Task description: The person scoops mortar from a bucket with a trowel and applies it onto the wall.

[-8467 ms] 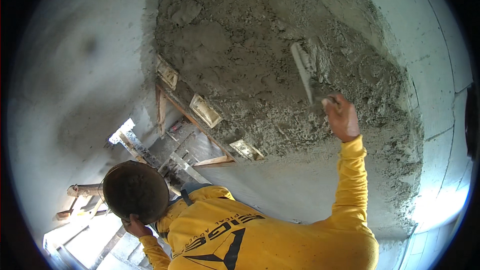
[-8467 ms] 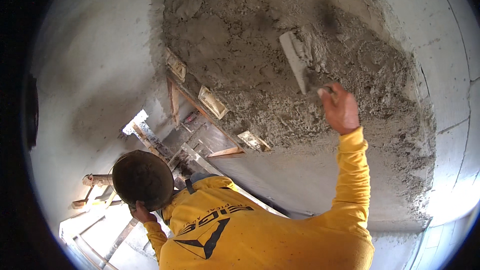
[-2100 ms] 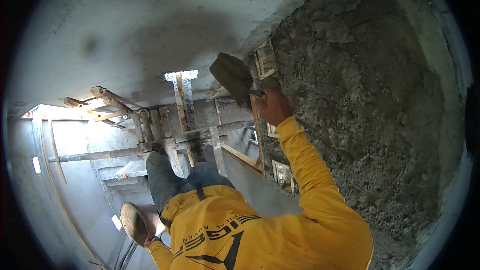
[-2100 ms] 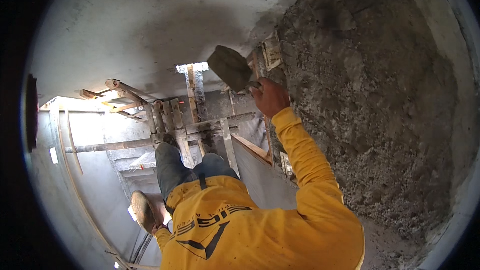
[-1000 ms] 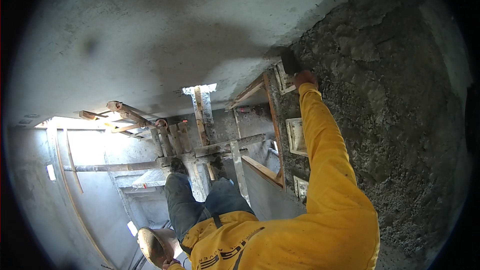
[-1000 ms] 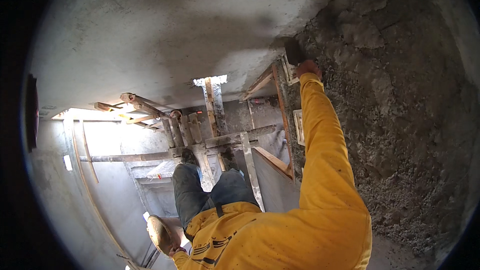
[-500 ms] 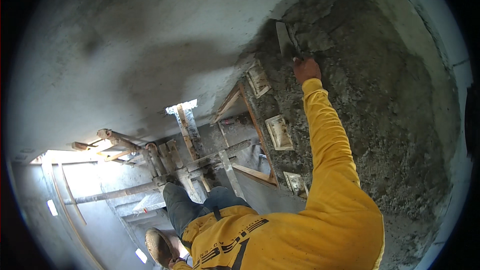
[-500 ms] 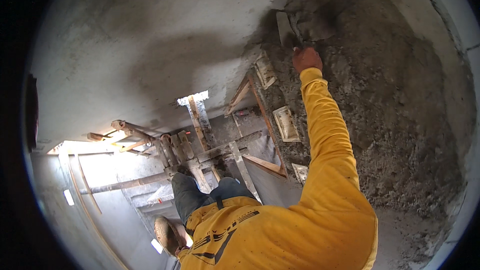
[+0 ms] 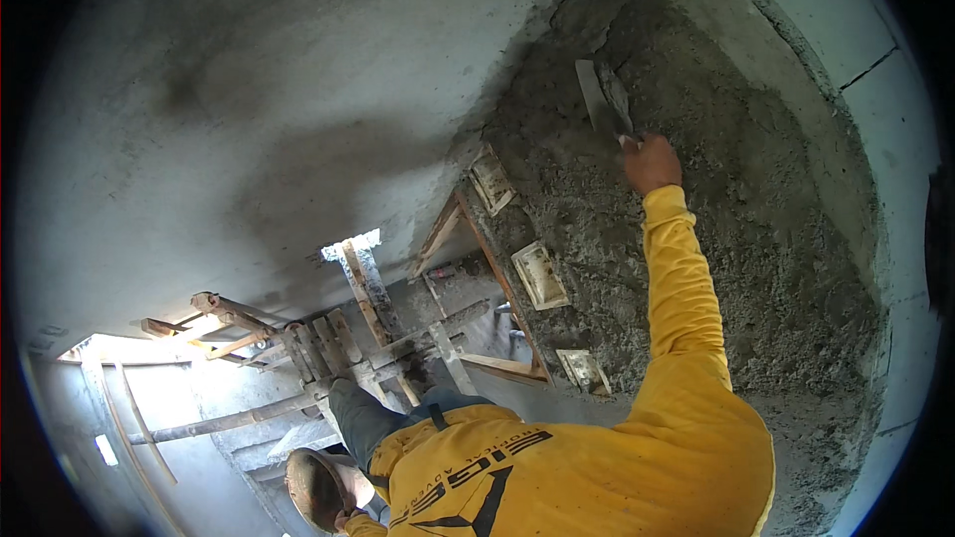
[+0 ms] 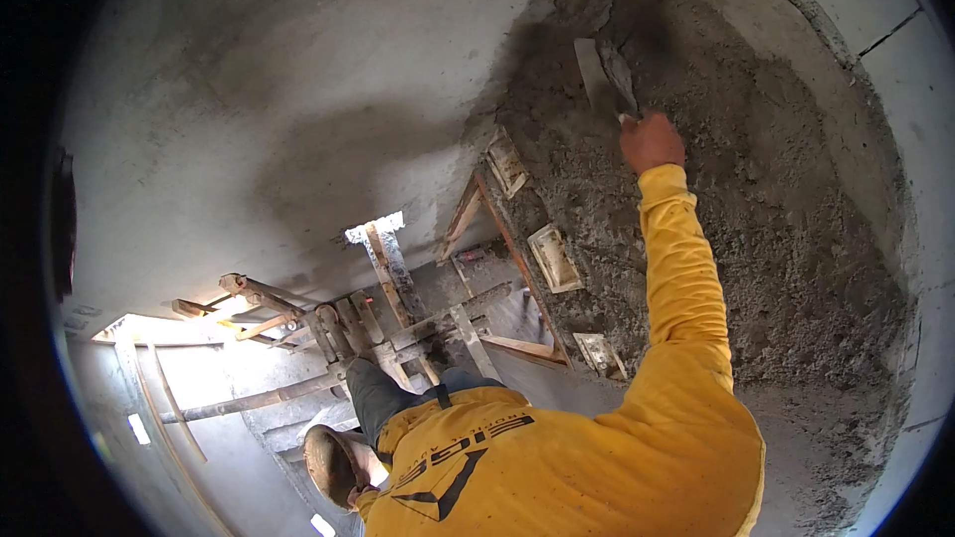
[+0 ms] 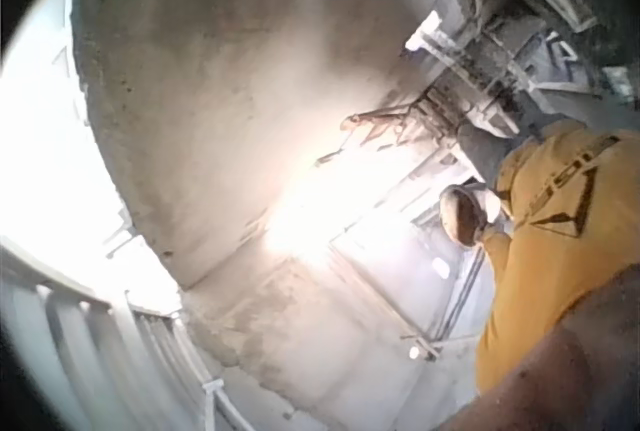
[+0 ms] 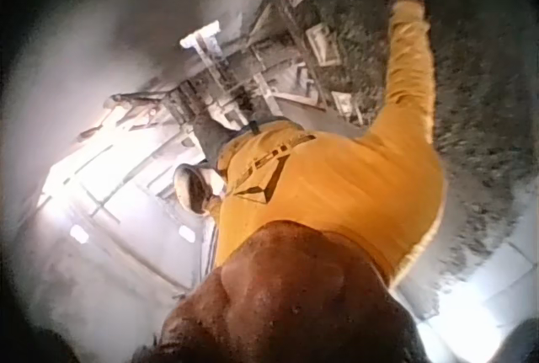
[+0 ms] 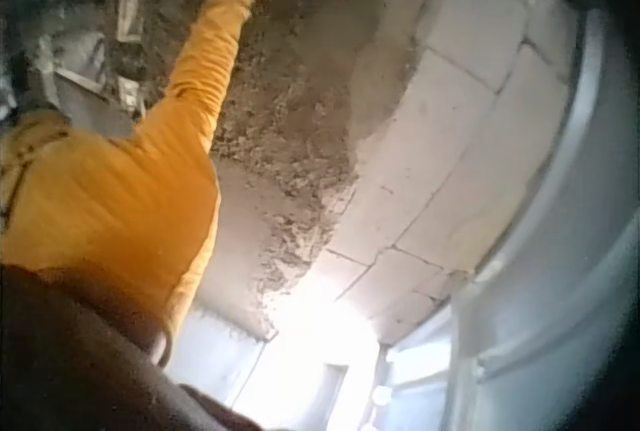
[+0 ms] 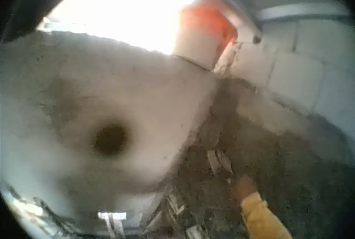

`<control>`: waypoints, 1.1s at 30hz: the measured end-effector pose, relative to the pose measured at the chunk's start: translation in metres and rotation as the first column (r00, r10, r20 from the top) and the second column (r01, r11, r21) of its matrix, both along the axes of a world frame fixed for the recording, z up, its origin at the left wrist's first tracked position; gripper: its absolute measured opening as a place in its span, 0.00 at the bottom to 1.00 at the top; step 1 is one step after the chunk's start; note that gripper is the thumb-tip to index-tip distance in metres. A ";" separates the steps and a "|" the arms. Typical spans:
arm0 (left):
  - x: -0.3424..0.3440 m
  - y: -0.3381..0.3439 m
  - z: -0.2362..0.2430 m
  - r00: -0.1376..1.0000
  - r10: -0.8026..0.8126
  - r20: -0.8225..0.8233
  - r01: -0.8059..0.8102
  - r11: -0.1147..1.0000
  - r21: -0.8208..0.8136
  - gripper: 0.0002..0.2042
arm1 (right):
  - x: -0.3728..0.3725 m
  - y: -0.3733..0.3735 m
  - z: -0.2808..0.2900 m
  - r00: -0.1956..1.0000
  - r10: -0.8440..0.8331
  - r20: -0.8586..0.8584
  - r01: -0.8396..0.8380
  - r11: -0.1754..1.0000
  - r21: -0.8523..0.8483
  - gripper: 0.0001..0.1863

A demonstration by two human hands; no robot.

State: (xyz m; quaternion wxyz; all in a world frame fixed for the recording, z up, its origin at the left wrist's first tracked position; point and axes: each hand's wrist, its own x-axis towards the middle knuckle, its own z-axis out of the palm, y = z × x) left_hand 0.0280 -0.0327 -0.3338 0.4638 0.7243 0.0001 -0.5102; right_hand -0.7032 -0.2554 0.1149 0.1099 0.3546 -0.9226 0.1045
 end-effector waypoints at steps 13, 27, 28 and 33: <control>0.016 -0.068 -0.006 0.992 -0.123 0.027 0.122 0.991 0.061 0.13 | 0.086 0.001 0.043 0.814 0.545 0.199 -0.523 0.838 -0.155 0.18; 0.144 -0.087 -0.017 0.747 -0.513 0.422 0.344 0.842 0.415 0.13 | 0.074 0.085 -0.043 0.854 0.047 0.518 0.203 0.887 -0.415 0.17; 0.145 -0.095 -0.011 0.780 -0.380 0.497 0.196 0.903 0.382 0.14 | 0.085 0.099 -0.057 0.887 0.035 0.461 0.129 0.939 -0.320 0.15; 0.101 -0.172 0.045 0.934 -0.049 0.355 0.061 0.998 -0.023 0.18 | 0.178 0.130 -0.128 0.689 0.216 0.692 -0.135 0.976 -0.171 0.16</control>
